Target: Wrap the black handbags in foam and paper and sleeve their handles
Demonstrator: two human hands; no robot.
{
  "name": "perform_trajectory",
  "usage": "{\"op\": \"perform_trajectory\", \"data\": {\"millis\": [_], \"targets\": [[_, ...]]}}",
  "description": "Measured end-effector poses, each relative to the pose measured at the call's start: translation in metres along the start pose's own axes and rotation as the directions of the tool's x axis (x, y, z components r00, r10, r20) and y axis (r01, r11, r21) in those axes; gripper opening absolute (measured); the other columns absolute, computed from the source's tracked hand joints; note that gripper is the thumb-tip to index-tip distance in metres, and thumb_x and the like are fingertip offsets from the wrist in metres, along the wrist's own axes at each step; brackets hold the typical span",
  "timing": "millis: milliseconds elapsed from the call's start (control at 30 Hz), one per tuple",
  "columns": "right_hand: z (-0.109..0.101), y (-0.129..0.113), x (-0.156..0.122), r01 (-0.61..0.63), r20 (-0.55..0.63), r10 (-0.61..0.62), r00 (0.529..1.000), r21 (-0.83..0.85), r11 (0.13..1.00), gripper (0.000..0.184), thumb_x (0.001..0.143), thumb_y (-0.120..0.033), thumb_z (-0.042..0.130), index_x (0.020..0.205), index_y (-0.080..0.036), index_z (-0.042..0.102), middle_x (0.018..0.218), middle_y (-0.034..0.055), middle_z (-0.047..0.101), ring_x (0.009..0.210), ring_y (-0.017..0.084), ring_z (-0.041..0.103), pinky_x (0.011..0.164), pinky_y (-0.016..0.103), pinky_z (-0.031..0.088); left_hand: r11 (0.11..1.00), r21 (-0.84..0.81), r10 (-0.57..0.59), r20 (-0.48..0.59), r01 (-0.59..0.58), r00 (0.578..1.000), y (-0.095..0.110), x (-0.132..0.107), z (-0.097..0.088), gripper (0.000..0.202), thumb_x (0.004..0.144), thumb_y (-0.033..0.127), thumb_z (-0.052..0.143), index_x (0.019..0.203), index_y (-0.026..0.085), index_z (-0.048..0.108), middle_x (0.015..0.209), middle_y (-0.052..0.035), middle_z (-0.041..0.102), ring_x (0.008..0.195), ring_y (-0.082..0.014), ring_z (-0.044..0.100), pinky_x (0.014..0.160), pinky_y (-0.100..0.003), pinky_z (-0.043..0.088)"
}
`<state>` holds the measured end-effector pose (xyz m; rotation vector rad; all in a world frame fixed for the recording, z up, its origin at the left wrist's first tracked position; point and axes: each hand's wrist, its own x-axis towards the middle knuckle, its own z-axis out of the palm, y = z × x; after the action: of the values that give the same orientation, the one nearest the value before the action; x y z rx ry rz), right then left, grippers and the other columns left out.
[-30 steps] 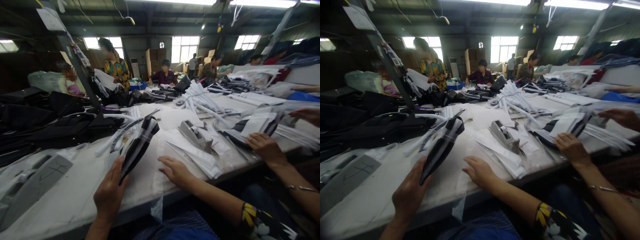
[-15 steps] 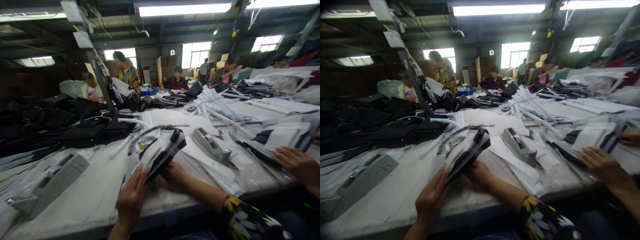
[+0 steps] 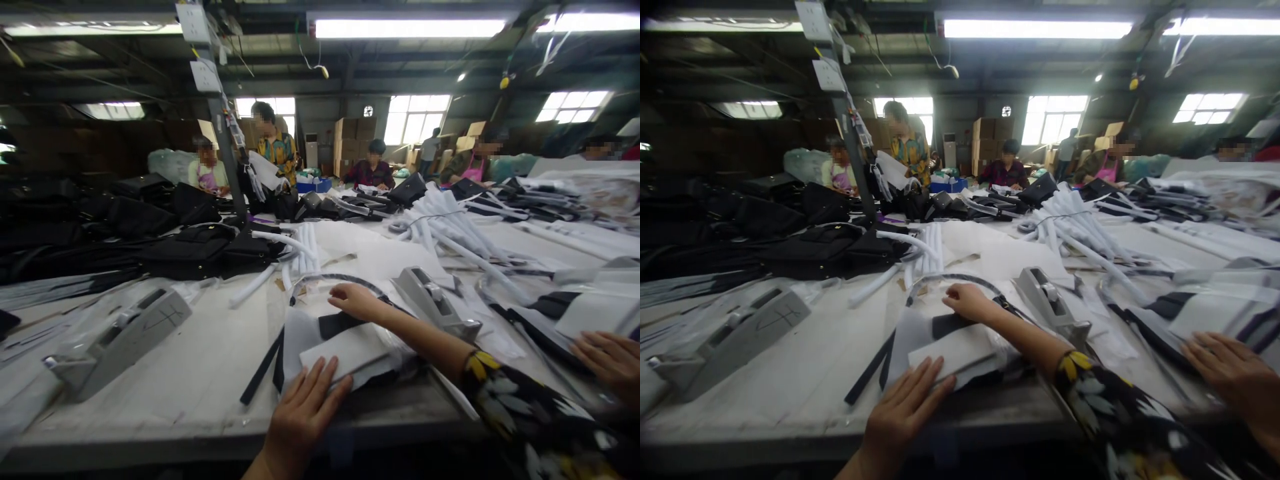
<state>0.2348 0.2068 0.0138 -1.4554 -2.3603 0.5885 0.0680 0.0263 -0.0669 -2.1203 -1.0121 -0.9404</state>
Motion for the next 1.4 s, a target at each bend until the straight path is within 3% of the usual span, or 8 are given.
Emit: {"op": "perform_trajectory", "data": {"millis": [167,367,600,767,1033,1167,1267,1400], "targets": [[0.04,-0.002,0.069,-0.217,0.073,0.222,0.972,-0.071,0.974,0.035,0.09,-0.043,0.068,0.105,-0.011,0.069,0.112,0.014,0.069,0.106,0.028,0.065,0.095,0.046,0.051,1.0,0.014,0.009,0.029,-0.009,1.0,0.003,-0.006,-0.004,0.041,0.103,0.016,0.038,0.134,0.033,0.06,0.131,0.0019,0.066,0.119,-0.0175,0.064,0.1,-0.028,0.05],[0.058,0.002,0.091,-0.381,0.143,0.366,0.919,0.096,0.919,0.026,0.096,-0.034,0.064,0.112,-0.014,0.064,0.112,0.0076,0.065,0.097,0.021,0.065,0.084,0.041,0.057,1.0,0.009,-0.005,0.023,0.005,1.0,0.006,-0.01,-0.001,0.04,0.103,0.015,0.04,0.134,0.03,0.06,0.133,-0.0001,0.065,0.121,-0.0188,0.063,0.105,-0.031,0.045],[0.043,0.004,0.083,-0.317,0.203,0.245,0.948,0.547,0.775,0.017,0.097,-0.028,0.063,0.097,-0.011,0.063,0.087,0.0023,0.068,0.068,0.012,0.066,0.06,0.024,0.057,1.0,-0.019,-0.021,0.008,0.021,1.0,0.01,-0.006,-0.004,0.039,0.103,0.015,0.04,0.131,0.03,0.063,0.129,0.0,0.068,0.119,-0.018,0.064,0.109,-0.031,0.041],[0.025,-0.022,0.074,-0.147,0.113,0.094,0.989,0.791,0.594,0.015,0.088,-0.022,0.073,0.09,-0.013,0.062,0.084,0.0077,0.075,0.074,0.014,0.072,0.07,0.023,0.06,0.999,-0.034,-0.008,0.022,0.009,1.0,0.016,-0.004,-0.007,0.04,0.103,0.014,0.039,0.131,0.03,0.063,0.129,-0.0006,0.068,0.119,-0.0186,0.064,0.104,-0.03,0.046],[0.002,-0.054,0.007,0.167,-0.051,-0.224,0.973,0.824,0.541,0.027,0.077,-0.039,0.08,0.088,-0.014,0.078,0.089,0.0055,0.078,0.087,0.021,0.073,0.092,0.036,0.055,0.999,-0.034,-0.016,0.138,0.021,0.99,0.015,-0.001,-0.011,0.043,0.103,0.013,0.038,0.136,0.031,0.058,0.135,0.0003,0.064,0.121,-0.02,0.063,0.096,-0.032,0.054],[0.001,-0.056,-0.052,0.389,-0.136,-0.402,0.905,0.646,0.657,0.015,0.088,-0.022,0.068,0.098,-0.021,0.079,0.101,0.0048,0.077,0.096,0.02,0.072,0.091,0.034,0.056,0.999,-0.045,-0.019,0.175,0.027,0.984,0.016,0.0,-0.012,0.045,0.103,0.011,0.034,0.135,0.03,0.058,0.134,-0.0004,0.065,0.12,-0.021,0.064,0.092,-0.034,0.057],[0.012,-0.048,-0.092,0.526,-0.187,-0.505,0.843,0.481,0.701,0.03,0.087,-0.006,0.06,0.103,-0.023,0.078,0.119,0.0084,0.068,0.108,0.019,0.066,0.094,0.032,0.053,0.993,-0.098,-0.052,0.175,0.07,0.983,0.016,0.0,-0.011,0.042,0.103,0.014,0.033,0.13,0.028,0.062,0.118,-0.0018,0.073,0.11,-0.0201,0.068,0.091,-0.035,0.058],[0.035,-0.031,-0.122,0.573,-0.244,-0.52,0.818,0.411,0.709,0.035,0.086,-0.004,0.059,0.11,-0.022,0.077,0.102,0.009,0.063,0.094,0.017,0.064,0.081,0.028,0.056,0.98,-0.177,-0.066,0.125,0.087,0.99,0.011,0.003,-0.013,0.033,0.103,0.02,0.038,0.12,0.018,0.066,0.107,-0.0078,0.075,0.106,-0.0203,0.07,0.094,-0.035,0.058]]}}
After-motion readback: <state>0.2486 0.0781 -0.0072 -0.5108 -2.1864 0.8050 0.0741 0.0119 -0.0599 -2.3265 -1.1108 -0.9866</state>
